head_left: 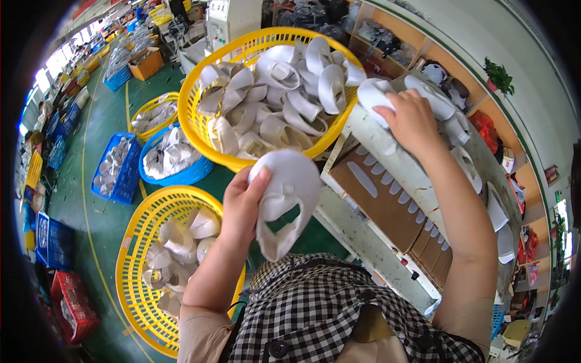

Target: Inspecting and sorting white shoe components into baskets in a factory setting.

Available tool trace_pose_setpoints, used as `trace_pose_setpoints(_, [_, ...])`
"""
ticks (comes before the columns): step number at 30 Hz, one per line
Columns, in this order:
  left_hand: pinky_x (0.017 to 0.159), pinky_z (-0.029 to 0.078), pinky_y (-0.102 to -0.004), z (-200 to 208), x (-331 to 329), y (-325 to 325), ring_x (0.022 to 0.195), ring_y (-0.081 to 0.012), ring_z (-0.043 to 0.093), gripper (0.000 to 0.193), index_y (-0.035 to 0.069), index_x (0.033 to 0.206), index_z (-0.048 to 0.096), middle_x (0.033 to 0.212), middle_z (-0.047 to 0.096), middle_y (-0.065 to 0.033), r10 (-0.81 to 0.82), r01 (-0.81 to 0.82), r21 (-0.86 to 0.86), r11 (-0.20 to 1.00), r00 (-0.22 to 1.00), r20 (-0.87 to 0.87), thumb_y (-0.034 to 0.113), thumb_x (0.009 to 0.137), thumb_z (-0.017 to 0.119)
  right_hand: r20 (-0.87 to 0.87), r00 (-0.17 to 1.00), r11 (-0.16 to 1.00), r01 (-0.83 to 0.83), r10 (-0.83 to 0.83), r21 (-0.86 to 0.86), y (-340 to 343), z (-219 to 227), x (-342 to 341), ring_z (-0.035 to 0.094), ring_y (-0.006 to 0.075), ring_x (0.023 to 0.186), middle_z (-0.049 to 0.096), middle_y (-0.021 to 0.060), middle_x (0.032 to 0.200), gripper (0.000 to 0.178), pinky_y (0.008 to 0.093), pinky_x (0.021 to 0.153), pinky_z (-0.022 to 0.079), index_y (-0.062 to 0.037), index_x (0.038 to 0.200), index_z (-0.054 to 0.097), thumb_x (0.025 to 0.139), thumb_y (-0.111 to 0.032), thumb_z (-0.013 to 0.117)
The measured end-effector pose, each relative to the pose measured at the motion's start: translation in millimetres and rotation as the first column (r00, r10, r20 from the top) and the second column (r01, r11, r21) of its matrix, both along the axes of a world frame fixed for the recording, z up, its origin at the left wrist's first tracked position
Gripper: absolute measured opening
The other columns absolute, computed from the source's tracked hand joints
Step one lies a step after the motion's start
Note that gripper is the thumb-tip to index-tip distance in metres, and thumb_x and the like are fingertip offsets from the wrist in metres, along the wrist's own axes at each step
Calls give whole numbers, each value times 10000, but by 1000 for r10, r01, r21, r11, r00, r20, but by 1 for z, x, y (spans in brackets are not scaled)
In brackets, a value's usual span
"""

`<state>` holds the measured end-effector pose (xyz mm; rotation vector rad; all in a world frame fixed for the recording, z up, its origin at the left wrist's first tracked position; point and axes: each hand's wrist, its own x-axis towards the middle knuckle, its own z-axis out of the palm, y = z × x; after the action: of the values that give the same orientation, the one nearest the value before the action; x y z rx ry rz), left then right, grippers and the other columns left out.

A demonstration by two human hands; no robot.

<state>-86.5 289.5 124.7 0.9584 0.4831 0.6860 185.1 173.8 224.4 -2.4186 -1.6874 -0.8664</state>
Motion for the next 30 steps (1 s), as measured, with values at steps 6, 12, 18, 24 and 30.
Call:
trace_pose_setpoints(6, [752,508,-315,-13,21,-2,854,-194,605,401,-18,1107,487,977,594,-125,-53,79,-360,929,995,80,328,909,440,280,957,968,-139,76,211,-9,13,-36,490,286,978,568,111,947,412,449,901,320,-27,1022,545,792,-368,567])
trace_pose_setpoints(12, [712,508,-297,-36,41,-28,819,-185,602,442,-11,1110,463,971,588,-114,-219,216,-419,882,975,42,381,915,400,-465,660,732,-680,590,-36,-64,-55,-149,492,259,991,537,97,971,336,399,954,339,-66,937,578,702,-282,685])
trace_pose_setpoints(18, [945,363,-367,-57,41,-55,1085,-234,488,426,-22,1210,416,1205,483,-161,-471,594,-443,672,804,362,257,895,353,-937,-33,936,-52,348,349,-118,-121,-144,492,160,1001,553,77,996,447,330,834,428,-14,1191,446,812,-190,603])
trace_pose_setpoints(24, [824,450,-302,-68,52,-108,988,-201,524,417,-11,1130,444,1083,498,-113,-529,570,148,808,813,-243,64,748,595,-669,-413,786,326,618,525,-155,-152,-135,464,176,1064,465,111,1195,516,316,912,330,-30,1316,276,857,-155,477])
trace_pose_setpoints(30, [701,484,-305,-78,64,-129,794,-192,574,200,4,935,516,941,507,-93,-218,498,607,620,852,-477,93,783,612,-713,-373,773,510,593,377,-181,-159,-132,475,181,1079,503,95,1165,453,340,938,342,-30,1279,346,891,-238,452])
